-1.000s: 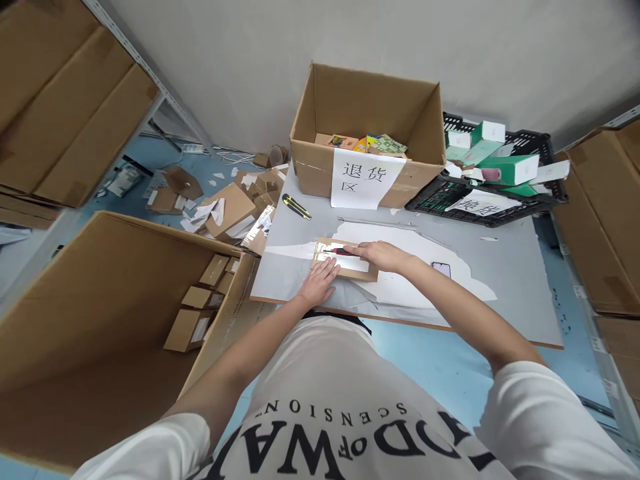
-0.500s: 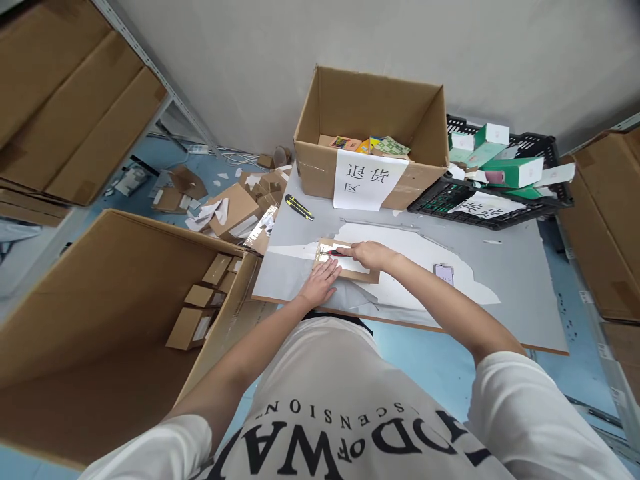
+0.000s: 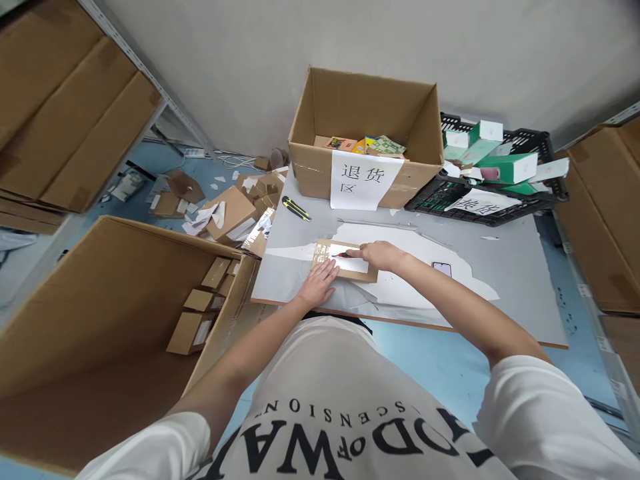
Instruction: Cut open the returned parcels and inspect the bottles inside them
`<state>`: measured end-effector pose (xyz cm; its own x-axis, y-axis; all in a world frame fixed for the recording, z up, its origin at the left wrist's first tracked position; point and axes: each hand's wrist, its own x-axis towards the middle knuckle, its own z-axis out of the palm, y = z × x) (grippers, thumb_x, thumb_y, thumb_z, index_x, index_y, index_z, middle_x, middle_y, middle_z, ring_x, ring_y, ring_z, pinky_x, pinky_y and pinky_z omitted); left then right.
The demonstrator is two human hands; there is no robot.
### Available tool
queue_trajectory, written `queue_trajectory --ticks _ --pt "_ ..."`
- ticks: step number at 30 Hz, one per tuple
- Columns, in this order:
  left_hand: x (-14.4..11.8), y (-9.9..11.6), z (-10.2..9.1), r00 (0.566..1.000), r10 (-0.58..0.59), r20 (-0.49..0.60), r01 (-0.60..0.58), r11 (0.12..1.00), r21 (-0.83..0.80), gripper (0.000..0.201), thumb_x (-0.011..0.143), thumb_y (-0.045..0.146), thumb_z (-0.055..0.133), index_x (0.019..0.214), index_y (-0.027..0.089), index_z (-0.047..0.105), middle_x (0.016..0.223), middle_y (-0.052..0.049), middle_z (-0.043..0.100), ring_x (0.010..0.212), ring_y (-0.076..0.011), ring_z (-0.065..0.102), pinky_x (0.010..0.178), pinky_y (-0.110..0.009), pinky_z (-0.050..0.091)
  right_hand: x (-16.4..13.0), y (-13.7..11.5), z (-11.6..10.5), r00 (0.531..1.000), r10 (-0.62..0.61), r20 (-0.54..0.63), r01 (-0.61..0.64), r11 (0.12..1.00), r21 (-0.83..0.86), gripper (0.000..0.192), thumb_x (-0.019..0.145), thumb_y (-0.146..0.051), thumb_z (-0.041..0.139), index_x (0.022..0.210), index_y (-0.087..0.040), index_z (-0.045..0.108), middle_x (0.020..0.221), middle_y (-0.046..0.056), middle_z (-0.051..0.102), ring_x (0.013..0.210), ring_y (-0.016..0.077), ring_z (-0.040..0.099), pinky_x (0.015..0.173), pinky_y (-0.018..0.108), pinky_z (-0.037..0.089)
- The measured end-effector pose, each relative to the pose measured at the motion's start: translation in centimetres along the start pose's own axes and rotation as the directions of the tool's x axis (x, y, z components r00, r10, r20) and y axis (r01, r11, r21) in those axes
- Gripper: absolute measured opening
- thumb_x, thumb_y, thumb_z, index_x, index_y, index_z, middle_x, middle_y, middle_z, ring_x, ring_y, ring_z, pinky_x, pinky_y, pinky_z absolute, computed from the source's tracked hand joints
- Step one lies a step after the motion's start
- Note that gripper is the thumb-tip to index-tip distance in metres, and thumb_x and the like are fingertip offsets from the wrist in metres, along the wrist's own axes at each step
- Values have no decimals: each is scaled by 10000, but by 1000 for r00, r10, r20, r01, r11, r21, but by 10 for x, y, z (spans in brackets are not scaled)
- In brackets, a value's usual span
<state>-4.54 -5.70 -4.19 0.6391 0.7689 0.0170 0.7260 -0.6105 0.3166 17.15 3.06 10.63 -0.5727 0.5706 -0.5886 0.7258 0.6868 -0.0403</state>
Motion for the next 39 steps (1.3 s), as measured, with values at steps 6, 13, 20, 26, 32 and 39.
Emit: queue_trajectory --ticks 6,13,20,26,32,39 --pt "-1 0 -1 1000 10 14 -10 1000 14 653 849 281 502 1447 135 286 1521 -126 257 1422 -281 161 1126 -455 217 -12 6 4 1000 21 9 -21 1000 -21 601 886 -95 363 1433 -339 316 1103 119 638 907 259 659 670 292 427" --pt "1 1 -2 1000 -2 4 2 1000 27 650 852 300 505 1444 134 294 1517 -128 267 1424 -278 154 1129 -445 218 -45 31 24 998 65 22 -65 998 -4 680 822 -29 401 1415 -356 346 1115 93 640 851 214 658 665 276 419" --pt "1 2 -3 1000 -17 1 17 1000 11 656 857 316 493 1452 142 277 1512 -131 277 1424 -276 159 1130 -446 221 -87 64 65 984 180 -15 -178 981 81 705 781 -13 426 1380 -383 404 970 78 662 715 192 640 619 279 387" --pt "1 2 -4 1000 -4 -11 4 1000 9 689 844 337 513 1458 158 259 1519 -129 262 1423 -276 164 1130 -444 216 -146 74 110 952 306 -16 -296 932 210 694 757 -39 449 1371 -363 430 953 79 658 672 171 607 587 262 366" --pt "0 1 -3 1000 5 -25 -4 999 39 612 874 310 455 1442 152 291 1512 -127 278 1419 -275 182 1118 -442 232 -154 38 161 850 499 -166 -315 735 601 592 857 -165 387 1433 -290 340 1057 81 646 839 190 610 679 276 442" --pt "6 8 -10 998 -48 -51 51 997 53 538 859 316 475 1372 170 403 1452 -137 378 1367 -296 295 1087 -447 277 -95 -13 212 685 727 -47 141 -69 988 761 824 -558 490 1456 -191 279 1011 96 653 492 100 490 425 256 416"
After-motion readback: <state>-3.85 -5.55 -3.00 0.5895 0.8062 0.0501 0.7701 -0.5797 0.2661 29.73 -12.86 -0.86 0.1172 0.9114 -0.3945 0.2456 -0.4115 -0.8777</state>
